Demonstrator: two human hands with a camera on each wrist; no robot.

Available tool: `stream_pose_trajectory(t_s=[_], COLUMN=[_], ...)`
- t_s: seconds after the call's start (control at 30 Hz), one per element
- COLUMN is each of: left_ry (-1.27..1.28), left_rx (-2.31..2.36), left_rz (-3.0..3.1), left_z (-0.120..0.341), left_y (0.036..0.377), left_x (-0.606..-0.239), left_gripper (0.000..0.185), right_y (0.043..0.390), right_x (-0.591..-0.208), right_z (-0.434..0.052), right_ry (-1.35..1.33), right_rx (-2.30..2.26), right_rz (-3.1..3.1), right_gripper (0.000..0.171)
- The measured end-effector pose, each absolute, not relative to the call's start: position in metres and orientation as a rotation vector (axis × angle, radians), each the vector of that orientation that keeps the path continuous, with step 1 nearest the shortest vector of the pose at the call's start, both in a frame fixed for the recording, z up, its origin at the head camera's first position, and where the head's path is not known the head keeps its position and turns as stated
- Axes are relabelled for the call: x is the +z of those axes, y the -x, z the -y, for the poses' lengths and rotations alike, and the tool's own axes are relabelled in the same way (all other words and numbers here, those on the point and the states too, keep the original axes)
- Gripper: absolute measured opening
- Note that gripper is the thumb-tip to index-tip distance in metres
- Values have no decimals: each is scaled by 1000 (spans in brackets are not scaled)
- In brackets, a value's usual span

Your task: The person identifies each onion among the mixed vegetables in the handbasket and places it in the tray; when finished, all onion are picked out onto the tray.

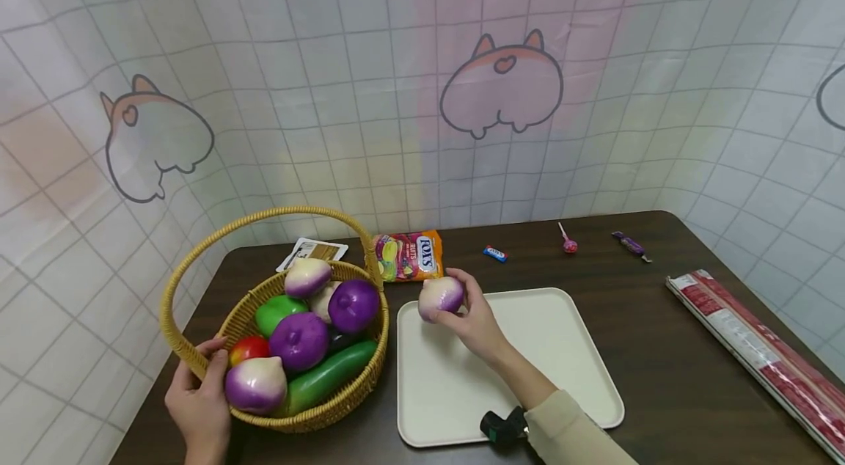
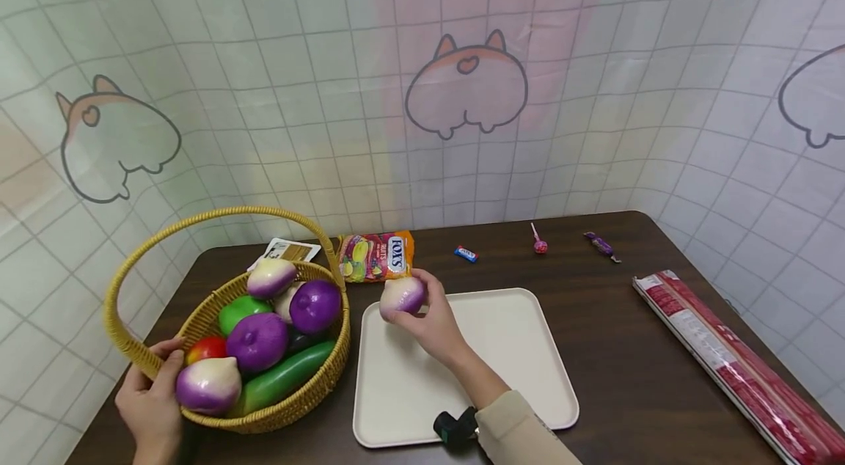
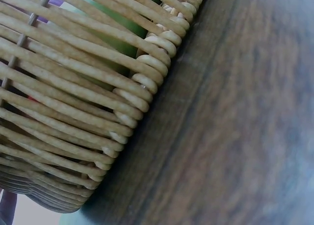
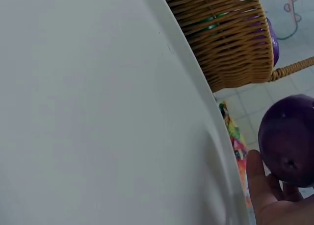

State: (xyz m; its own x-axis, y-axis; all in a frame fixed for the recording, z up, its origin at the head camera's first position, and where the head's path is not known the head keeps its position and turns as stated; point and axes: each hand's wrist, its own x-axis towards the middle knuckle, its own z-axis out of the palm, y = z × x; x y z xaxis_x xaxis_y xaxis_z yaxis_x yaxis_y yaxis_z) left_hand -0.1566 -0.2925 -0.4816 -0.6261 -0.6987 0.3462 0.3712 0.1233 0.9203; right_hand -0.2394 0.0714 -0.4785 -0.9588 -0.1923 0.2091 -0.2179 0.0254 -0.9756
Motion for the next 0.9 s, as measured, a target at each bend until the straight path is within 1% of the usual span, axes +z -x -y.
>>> stream_pose_trajectory(t_s=[0.2, 0.37, 0.57, 0.9], left_ry=[-370, -374, -322, -349], left_rx=[-1617, -1597, -1622, -1630], left_rz=[1601, 1619, 1580, 1561], left_z=[291, 290, 290, 288], left_y=[155, 155, 158, 159], left_x=[-482, -481, -481, -483], left_gripper=[19, 19, 19, 20], right_y=[241, 243, 246, 247], right_x=[-490, -492, -491, -494], right_z=[-70, -70, -70, -72], right_ry=[-427, -457, -542, -595], right_rx=[2012, 1890, 1866, 1858], right_rz=[2398, 2493, 2541, 2576], right_gripper=[69, 70, 72, 72])
